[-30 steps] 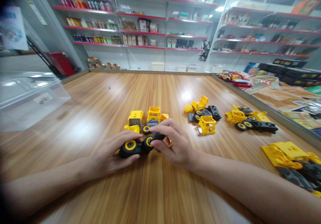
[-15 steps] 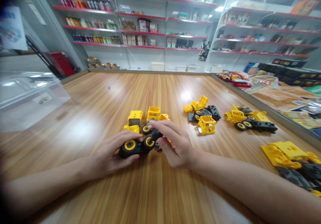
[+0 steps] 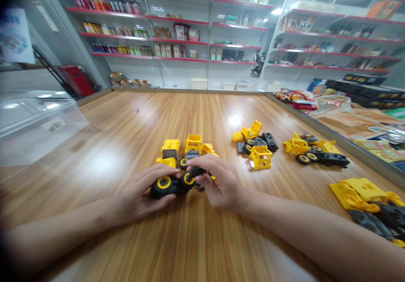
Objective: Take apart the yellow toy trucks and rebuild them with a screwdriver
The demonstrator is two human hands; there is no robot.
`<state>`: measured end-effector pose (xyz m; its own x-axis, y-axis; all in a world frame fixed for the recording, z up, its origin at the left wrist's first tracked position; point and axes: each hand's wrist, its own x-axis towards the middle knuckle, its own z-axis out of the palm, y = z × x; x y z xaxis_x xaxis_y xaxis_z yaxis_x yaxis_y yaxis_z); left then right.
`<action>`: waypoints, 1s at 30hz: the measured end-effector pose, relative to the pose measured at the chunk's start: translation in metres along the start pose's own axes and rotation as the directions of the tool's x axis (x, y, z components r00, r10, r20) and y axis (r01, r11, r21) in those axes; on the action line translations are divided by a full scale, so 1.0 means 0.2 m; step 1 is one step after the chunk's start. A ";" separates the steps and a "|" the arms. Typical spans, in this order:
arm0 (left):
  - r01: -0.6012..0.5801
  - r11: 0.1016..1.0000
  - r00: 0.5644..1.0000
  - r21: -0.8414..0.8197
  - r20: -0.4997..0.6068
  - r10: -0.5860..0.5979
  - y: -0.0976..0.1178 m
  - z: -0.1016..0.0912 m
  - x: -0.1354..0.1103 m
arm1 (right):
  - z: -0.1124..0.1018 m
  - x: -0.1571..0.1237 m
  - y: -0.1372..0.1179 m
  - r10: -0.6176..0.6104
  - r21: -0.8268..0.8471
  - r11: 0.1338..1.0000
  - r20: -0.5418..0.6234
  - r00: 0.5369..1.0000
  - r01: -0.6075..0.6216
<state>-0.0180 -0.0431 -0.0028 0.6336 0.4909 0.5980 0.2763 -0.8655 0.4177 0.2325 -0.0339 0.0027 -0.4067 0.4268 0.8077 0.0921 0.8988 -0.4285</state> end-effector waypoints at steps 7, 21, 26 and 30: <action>0.002 1.000 1.000 -0.005 -0.008 -0.002 0.00 0.00 0.00 | 0.01 -0.03 0.03 0.083 -0.006 0.997 -0.047 0.995 -0.083; 0.045 0.999 0.998 0.021 -0.040 -0.044 0.00 0.00 0.01 | 0.02 -0.05 0.02 0.185 -0.045 0.980 -0.116 0.976 -0.192; 0.037 0.999 0.999 0.002 -0.026 -0.037 0.00 0.00 0.00 | 0.03 -0.06 0.02 0.219 -0.018 0.974 -0.135 0.966 -0.224; 0.009 1.000 1.000 -0.010 0.028 -0.009 0.00 0.00 -0.01 | 0.05 -0.06 0.02 0.289 0.150 0.954 -0.209 0.934 -0.261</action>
<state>-0.0200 -0.0448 -0.0041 0.6509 0.4958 0.5749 0.2748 -0.8598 0.4304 0.2285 -0.0359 -0.0126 -0.1639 0.6793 0.7153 0.0579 0.7305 -0.6804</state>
